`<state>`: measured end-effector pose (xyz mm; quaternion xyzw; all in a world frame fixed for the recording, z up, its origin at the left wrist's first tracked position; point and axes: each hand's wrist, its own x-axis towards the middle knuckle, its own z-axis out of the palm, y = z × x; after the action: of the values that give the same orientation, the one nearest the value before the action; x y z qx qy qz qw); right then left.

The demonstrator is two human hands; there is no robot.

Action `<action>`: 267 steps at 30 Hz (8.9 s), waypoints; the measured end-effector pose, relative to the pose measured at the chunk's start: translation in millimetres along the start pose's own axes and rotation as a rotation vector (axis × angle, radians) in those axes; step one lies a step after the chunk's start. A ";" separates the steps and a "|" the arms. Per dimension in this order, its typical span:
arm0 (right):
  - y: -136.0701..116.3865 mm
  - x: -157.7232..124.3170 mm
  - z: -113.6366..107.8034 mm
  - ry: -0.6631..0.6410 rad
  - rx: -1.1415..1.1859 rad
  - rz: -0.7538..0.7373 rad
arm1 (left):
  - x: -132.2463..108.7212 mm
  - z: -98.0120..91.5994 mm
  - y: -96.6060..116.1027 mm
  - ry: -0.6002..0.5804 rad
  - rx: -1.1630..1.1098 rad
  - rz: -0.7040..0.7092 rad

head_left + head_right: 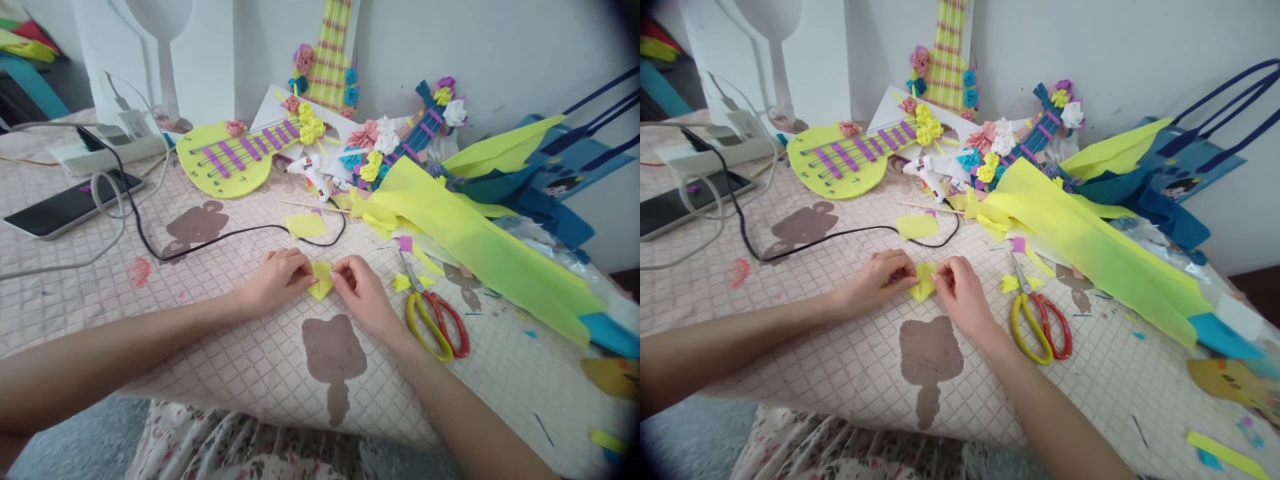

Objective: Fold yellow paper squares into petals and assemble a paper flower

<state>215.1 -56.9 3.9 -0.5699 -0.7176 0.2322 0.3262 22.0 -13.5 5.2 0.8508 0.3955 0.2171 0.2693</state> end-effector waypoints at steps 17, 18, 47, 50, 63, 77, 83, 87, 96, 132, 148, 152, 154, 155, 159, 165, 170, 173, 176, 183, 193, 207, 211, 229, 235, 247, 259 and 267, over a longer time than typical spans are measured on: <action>2.6 -1.8 10.9 -0.016 -0.071 -0.060 | 6.7 -16.0 -19.0 -0.048 -0.158 -0.038; 1.8 -2.0 10.6 -0.014 -0.065 -0.058 | 7.6 -19.0 -20.8 -0.053 -0.152 -0.046; -2.7 14.2 0.3 -0.048 0.229 0.056 | 13.1 -7.5 -7.6 0.032 -0.526 -0.113; -3.3 14.6 0.6 -0.005 0.422 0.151 | 13.1 -6.6 -7.8 -0.062 -0.780 -0.113; -4.4 11.4 1.0 -0.120 0.750 0.203 | 9.2 -18.1 -5.7 -0.309 -0.883 -0.233; -1.2 8.1 -8.3 0.062 0.224 -0.107 | 7.3 -22.5 -10.6 -0.384 -0.944 -0.291; -0.1 4.8 -13.2 0.005 -0.112 -0.417 | 9.7 -30.2 -14.3 -0.443 -0.877 -0.262; -0.7 3.0 -8.8 -0.025 -0.118 -0.430 | 7.9 -28.0 -17.4 -0.207 -0.569 -0.137; 2.5 1.8 -6.3 -0.230 -0.075 -0.278 | -3.4 -17.5 -6.3 -0.124 -0.052 0.238; -3.8 1.2 5.7 -0.121 -0.029 -0.099 | -2.6 -5.5 -1.1 0.000 -0.034 0.102; -5.2 2.2 7.9 -0.119 -0.048 -0.075 | 0.2 -2.0 -1.8 0.022 -0.006 0.061; -5.5 2.3 7.0 -0.112 -0.023 -0.063 | 1.2 -2.4 -3.7 0.030 -0.016 0.053; -5.2 2.5 6.1 -0.105 -0.006 -0.054 | 1.9 -2.9 -5.3 0.022 -0.051 0.046; -4.8 2.6 5.6 -0.103 0.003 -0.049 | 2.1 -3.3 -6.0 0.018 -0.072 0.039; -3.4 2.7 3.9 -0.112 0.044 -0.032 | 2.0 -5.0 -6.2 -0.005 -0.148 0.012; -3.2 2.6 4.2 -0.155 0.104 -0.056 | 0.9 -9.4 -0.6 -0.060 -0.152 0.061; -4.3 3.6 7.2 -0.137 0.072 -0.036 | 3.0 -9.0 -0.9 -0.070 -0.086 0.074; -4.8 4.2 8.9 -0.126 0.055 -0.040 | 4.2 -6.8 -2.3 -0.057 -0.073 0.073; -4.4 4.1 8.6 -0.120 0.048 -0.046 | 4.7 -6.8 -4.0 -0.054 -0.114 0.032; 2.5 4.6 -0.1 -0.112 0.085 -0.019 | 5.7 -13.6 -15.7 -0.021 -0.200 -0.059; 4.4 9.0 -2.9 0.035 0.030 -0.022 | 10.3 -3.3 -7.4 0.049 -0.022 -0.014; -5.6 7.9 2.7 -0.036 0.636 0.266 | 10.1 -9.5 3.2 -0.076 -1.064 -0.433; -6.7 7.1 0.3 -0.068 0.672 0.309 | 7.2 -9.0 6.1 -0.116 -0.911 -0.330; -3.5 7.8 -7.3 -0.275 0.558 0.256 | 8.0 -5.2 -1.7 -0.061 -0.657 -0.162; -2.8 8.2 -6.8 -0.254 0.540 0.232 | 7.8 -6.4 -1.4 -0.060 -0.643 -0.171; -3.1 5.5 -5.0 -0.219 0.460 0.159 | 7.2 -9.1 0.9 -0.115 -0.603 -0.146; -7.2 2.3 -9.2 0.059 0.061 -0.234 | 10.8 -16.0 -4.5 -0.090 -0.630 -0.322; -8.1 -0.3 -1.4 -0.046 -0.292 -0.421 | 11.6 -17.4 -3.9 -0.066 -0.578 -0.331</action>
<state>210.8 -59.3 10.5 -0.4434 -0.8537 0.0659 0.2650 16.5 2.7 17.8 0.6702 0.4414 0.2461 0.5435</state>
